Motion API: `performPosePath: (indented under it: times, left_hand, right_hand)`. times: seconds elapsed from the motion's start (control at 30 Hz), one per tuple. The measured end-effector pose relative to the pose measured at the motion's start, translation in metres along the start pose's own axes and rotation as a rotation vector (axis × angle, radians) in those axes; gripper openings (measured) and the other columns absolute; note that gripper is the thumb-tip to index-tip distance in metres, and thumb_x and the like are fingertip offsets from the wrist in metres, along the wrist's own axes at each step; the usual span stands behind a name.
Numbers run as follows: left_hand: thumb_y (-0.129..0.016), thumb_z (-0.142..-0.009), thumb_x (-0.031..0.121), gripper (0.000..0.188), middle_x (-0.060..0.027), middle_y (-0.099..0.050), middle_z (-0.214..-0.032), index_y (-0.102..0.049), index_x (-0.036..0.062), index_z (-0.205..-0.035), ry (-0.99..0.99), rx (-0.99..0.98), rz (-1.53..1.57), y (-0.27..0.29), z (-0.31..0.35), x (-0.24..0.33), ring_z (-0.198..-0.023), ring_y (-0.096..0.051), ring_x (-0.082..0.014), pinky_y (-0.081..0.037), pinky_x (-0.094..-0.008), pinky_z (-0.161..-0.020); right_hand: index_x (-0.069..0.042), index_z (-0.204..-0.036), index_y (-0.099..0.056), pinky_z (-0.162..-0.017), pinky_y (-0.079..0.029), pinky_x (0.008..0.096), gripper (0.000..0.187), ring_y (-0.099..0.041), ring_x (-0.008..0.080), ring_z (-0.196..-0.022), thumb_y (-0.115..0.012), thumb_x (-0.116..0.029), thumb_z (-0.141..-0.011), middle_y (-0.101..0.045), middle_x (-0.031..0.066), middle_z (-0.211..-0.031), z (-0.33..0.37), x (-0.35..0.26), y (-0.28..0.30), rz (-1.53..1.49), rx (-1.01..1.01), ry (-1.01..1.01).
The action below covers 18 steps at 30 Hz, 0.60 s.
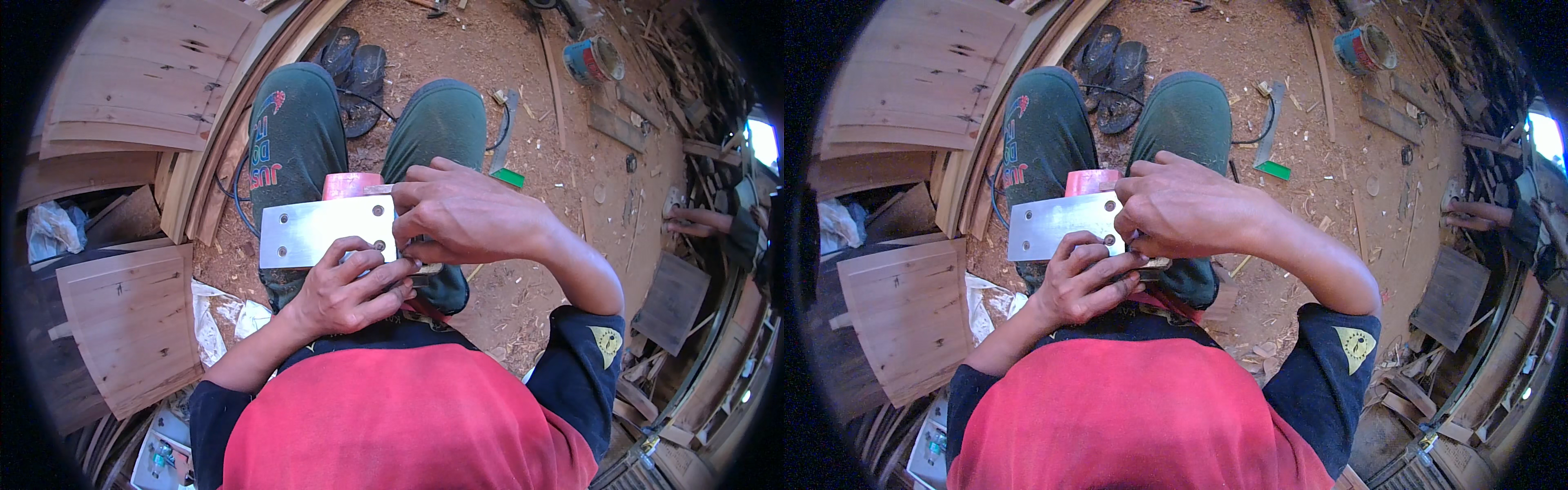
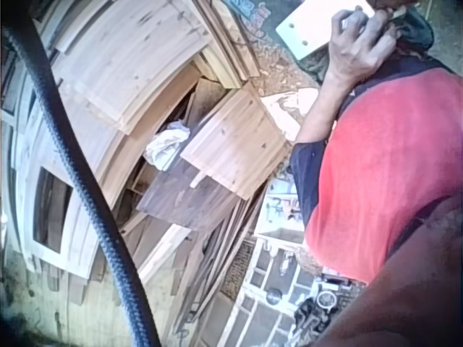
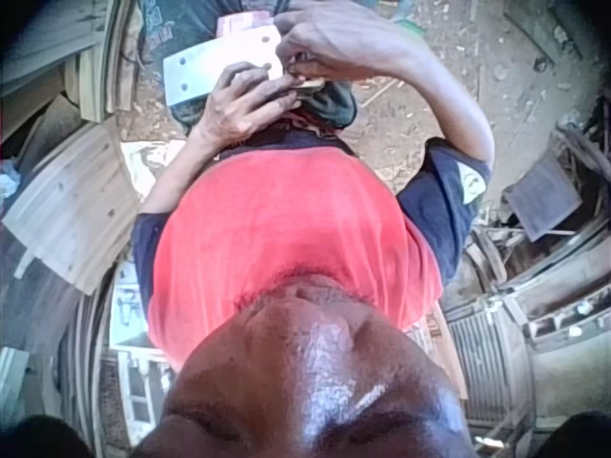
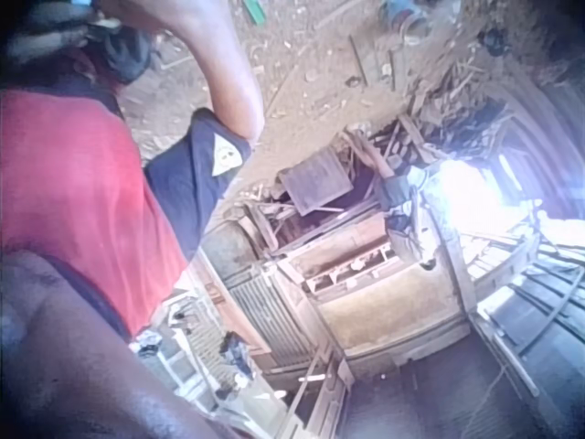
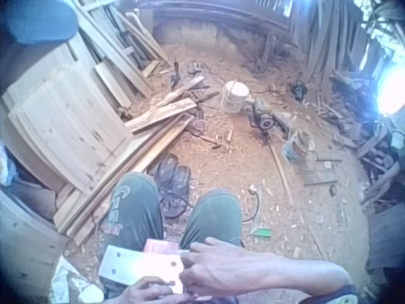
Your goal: The person maintains a wood planer while sitting on a workshop floor, using a screwdriver and a metal ruler to check and adjust the blades.
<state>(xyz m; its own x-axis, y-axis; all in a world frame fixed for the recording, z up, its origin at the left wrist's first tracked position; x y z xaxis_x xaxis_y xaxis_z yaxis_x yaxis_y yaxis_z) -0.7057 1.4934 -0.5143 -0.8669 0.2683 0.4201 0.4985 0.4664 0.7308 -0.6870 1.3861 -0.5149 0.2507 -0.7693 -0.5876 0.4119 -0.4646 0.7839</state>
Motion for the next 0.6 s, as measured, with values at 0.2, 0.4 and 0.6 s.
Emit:
performPosePath:
  times: [0.2,0.4,0.6]
  left_hand:
    - [-0.074,-0.082,0.024,0.011,0.0013,-0.072,-0.115,-0.072,0.0167,-0.09,0.003,0.005,0.0,0.0,0.002,-0.002,-0.091,-0.061,-0.017,-0.05,-0.0379,-0.088]
    - [-0.078,-0.08,0.022,0.012,0.0019,-0.073,-0.113,-0.072,0.0163,-0.089,-0.004,0.008,0.02,-0.002,-0.003,-0.002,-0.088,-0.059,-0.0169,-0.051,-0.0379,-0.086]
    - [-0.09,-0.072,0.02,0.03,-0.0005,-0.075,-0.116,-0.07,0.0144,-0.094,0.052,0.069,0.01,0.0,0.0,-0.009,-0.087,-0.056,-0.0196,-0.049,-0.0365,-0.081]
  right_hand:
    - [-0.014,-0.09,-0.079,-0.085,-0.046,0.0418,0.016,-0.063,0.0267,-0.103,-0.073,-0.028,-0.084,-0.068,0.007,-0.1,0.0,-0.001,0.003,-0.006,0.039,0.016]
    - [-0.013,-0.092,-0.078,-0.088,-0.045,0.0407,0.017,-0.061,0.025,-0.105,-0.075,-0.027,-0.082,-0.067,0.0066,-0.105,0.004,0.002,0.003,-0.012,0.041,-0.021]
    - [-0.009,-0.114,-0.075,-0.084,-0.052,0.0356,0.027,-0.068,0.0236,-0.097,-0.076,-0.023,-0.092,-0.072,0.01,-0.103,0.06,0.082,0.049,-0.373,0.59,-0.026]
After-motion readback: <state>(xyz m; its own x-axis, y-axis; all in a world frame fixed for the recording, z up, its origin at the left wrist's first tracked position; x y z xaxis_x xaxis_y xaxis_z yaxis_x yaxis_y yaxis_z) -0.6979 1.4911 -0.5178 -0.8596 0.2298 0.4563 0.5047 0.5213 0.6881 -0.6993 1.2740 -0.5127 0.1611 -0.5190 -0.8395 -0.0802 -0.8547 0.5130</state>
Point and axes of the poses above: each hand's wrist, its own z-axis away from the middle knuckle, its own y-axis out of the back of the hand, x = y × z, the point moved 10 cm from there along -z, towards the middle knuckle
